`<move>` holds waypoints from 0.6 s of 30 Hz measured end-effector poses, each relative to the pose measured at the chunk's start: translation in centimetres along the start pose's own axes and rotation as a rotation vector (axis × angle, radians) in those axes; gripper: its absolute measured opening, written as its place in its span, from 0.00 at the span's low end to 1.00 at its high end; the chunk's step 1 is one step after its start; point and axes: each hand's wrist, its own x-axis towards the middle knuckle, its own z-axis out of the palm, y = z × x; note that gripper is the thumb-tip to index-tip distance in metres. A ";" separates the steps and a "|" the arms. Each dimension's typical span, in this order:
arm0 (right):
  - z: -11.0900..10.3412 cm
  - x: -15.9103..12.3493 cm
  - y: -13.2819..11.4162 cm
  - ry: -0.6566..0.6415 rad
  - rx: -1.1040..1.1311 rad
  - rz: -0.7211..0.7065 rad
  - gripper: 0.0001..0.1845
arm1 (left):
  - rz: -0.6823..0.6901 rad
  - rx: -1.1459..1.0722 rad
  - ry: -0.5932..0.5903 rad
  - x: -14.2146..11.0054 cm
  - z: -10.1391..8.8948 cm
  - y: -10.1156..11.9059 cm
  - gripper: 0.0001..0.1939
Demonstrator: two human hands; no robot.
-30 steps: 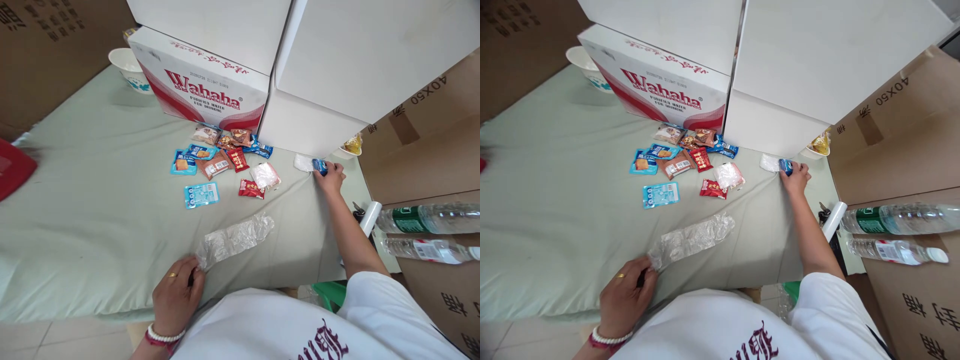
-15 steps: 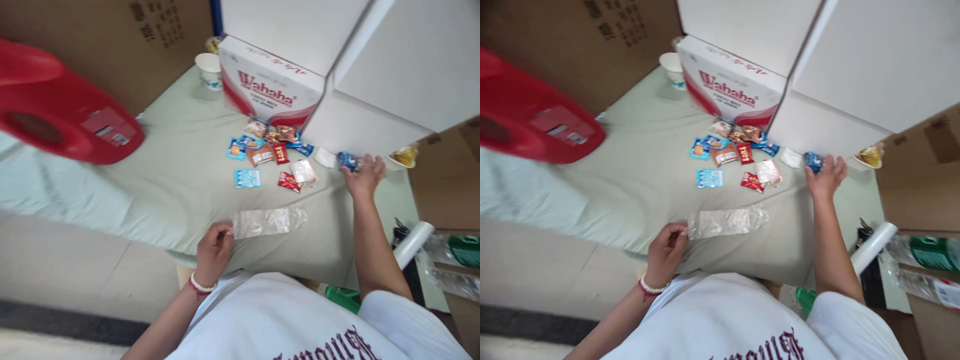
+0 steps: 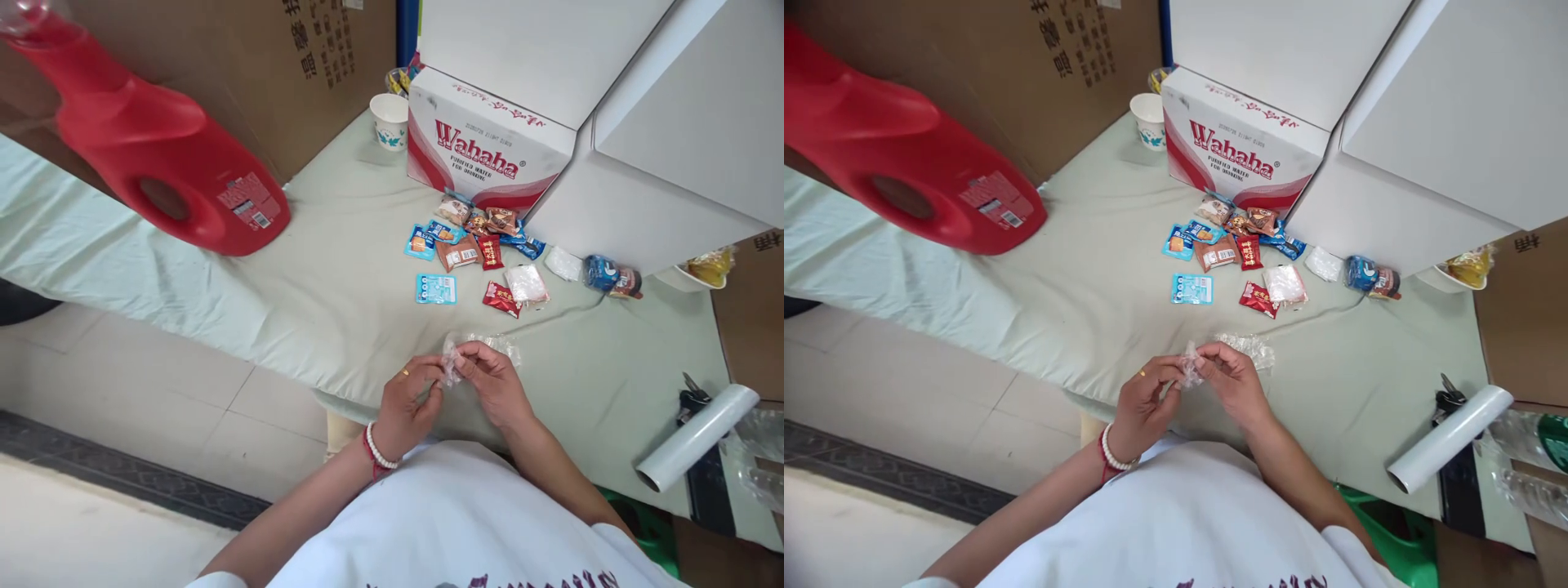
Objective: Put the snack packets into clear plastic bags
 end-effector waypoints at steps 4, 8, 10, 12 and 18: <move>-0.9 -0.4 0.2 0.026 -0.212 -0.212 0.07 | -0.200 -0.253 0.026 0.3 0.0 0.2 0.10; -1.0 -0.7 -0.2 0.028 -0.371 -0.320 0.05 | -0.329 -0.267 0.107 1.4 -0.1 0.3 0.14; -1.1 -0.8 -0.3 0.097 -0.362 -0.312 0.06 | -0.356 -0.326 0.154 2.0 -0.3 0.2 0.15; -1.2 -1.1 -0.2 0.183 -0.302 -0.295 0.07 | -0.385 -0.429 0.215 2.3 -0.6 0.1 0.15; -2.8 -3.8 1.5 0.217 -0.222 -0.198 0.09 | -0.461 -0.807 0.253 1.8 -1.4 1.2 0.17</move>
